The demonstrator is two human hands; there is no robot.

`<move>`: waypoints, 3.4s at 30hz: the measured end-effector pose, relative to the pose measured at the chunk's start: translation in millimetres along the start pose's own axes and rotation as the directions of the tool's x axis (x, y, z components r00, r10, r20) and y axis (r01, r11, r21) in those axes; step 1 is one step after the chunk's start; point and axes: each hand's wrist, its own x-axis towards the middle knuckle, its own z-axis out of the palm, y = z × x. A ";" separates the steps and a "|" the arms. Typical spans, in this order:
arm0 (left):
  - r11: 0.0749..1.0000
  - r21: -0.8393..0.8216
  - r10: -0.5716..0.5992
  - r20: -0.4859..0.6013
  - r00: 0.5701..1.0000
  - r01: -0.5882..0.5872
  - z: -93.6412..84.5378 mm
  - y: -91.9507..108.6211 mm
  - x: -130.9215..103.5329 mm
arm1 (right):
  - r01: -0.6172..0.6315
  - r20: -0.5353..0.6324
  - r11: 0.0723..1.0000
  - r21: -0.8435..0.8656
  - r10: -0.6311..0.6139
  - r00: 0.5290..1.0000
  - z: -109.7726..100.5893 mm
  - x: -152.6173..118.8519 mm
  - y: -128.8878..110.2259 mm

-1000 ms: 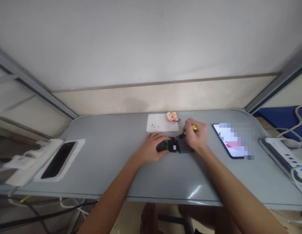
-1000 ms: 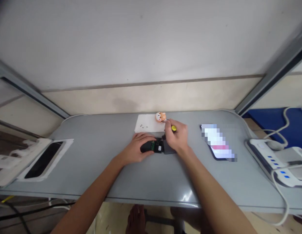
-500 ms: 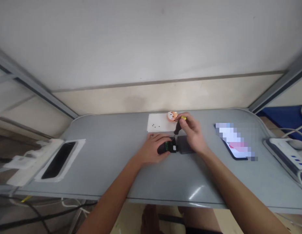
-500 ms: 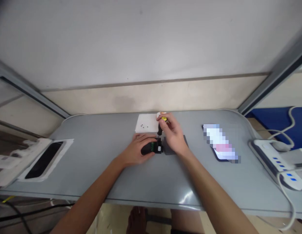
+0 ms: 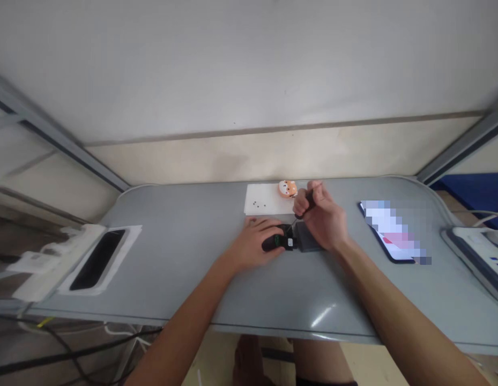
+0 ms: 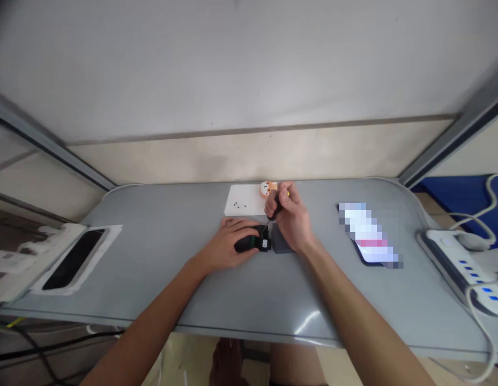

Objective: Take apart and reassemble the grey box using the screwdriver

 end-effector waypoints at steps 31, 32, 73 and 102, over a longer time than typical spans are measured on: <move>1.000 0.016 0.012 -0.036 0.999 -0.011 2.0 -1.9 -0.4 | 0.019 0.018 1.000 -0.012 -0.019 1.000 7.5 0.5 3.5; 1.000 0.013 0.013 -0.041 0.999 -0.013 2.5 -2.1 -0.4 | 0.028 0.021 1.000 0.008 -0.028 0.999 6.8 1.2 3.6; 0.998 0.034 0.050 -0.078 0.996 -0.048 6.4 -6.5 -2.8 | -0.013 0.044 0.984 0.175 0.005 0.999 5.3 4.6 5.4; 0.999 0.037 0.035 -0.061 0.998 -0.032 3.3 -2.7 -1.8 | -0.014 0.033 0.984 0.176 0.008 0.999 0.8 2.6 2.3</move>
